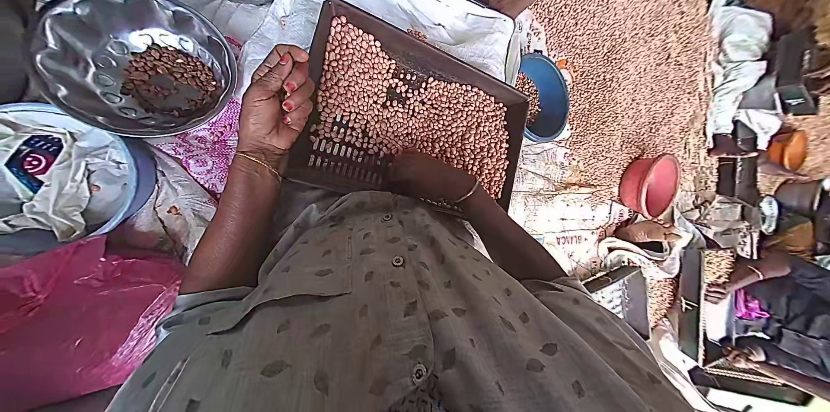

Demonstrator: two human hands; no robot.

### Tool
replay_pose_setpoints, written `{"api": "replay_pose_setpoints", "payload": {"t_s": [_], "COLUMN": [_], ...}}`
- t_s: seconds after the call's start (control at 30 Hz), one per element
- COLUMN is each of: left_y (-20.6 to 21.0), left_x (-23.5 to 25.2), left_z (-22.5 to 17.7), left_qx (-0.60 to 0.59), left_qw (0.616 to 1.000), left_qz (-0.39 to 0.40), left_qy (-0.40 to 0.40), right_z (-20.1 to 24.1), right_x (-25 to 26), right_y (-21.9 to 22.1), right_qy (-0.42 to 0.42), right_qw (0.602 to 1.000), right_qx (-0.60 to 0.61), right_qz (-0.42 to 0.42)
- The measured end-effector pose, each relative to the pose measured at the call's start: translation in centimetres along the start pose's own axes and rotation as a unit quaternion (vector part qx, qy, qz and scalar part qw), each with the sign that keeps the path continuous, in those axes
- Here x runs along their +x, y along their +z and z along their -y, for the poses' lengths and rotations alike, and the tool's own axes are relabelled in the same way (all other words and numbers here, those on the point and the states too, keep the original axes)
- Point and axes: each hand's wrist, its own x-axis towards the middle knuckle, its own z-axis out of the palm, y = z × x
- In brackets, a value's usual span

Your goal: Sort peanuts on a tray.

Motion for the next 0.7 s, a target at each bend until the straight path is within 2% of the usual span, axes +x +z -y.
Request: {"api": "replay_pose_setpoints", "payload": {"t_s": [0.1, 0.13, 0.2, 0.27, 0.33, 0.4, 0.5, 0.63, 0.7], "left_y": [-0.4, -0.5, -0.6, -0.6, -0.4, -0.4, -0.6, -0.5, -0.4], "left_x": [0.2, 0.3, 0.3, 0.3, 0.3, 0.2, 0.1, 0.1, 0.1], "left_z": [0.1, 0.1, 0.2, 0.3, 0.2, 0.2, 0.2, 0.2, 0.3], "left_qx": [-0.033, -0.043, -0.053, -0.051, -0.033, -0.021, -0.032, -0.029, -0.022], "left_qw": [0.999, 0.999, 0.998, 0.997, 0.996, 0.997, 0.996, 0.996, 0.997], "left_qz": [0.018, 0.018, 0.011, -0.001, -0.013, -0.018, -0.021, -0.033, -0.032], "left_qy": [0.010, 0.017, 0.040, 0.063, 0.076, 0.079, 0.075, 0.073, 0.073], "right_z": [-0.3, -0.6, -1.2, -1.2, -0.2, 1.4, 1.6, -1.1, -2.5], "right_x": [-3.7, -4.1, -3.1, 0.3, 5.3, 9.8, 13.5, 12.6, 11.1], "right_y": [-2.2, -2.6, -2.3, -1.2, 0.5, 2.1, 3.7, 2.7, 1.7], "right_qy": [0.097, 0.133, 0.164, 0.143, 0.063, 0.006, 0.034, 0.128, 0.190], "right_qw": [0.987, 0.977, 0.955, 0.935, 0.929, 0.944, 0.959, 0.928, 0.897], "right_qx": [0.125, 0.159, 0.161, 0.113, 0.070, 0.010, -0.142, -0.251, -0.295], "right_qz": [-0.010, -0.043, -0.188, -0.305, -0.357, -0.330, -0.243, -0.245, -0.269]}}
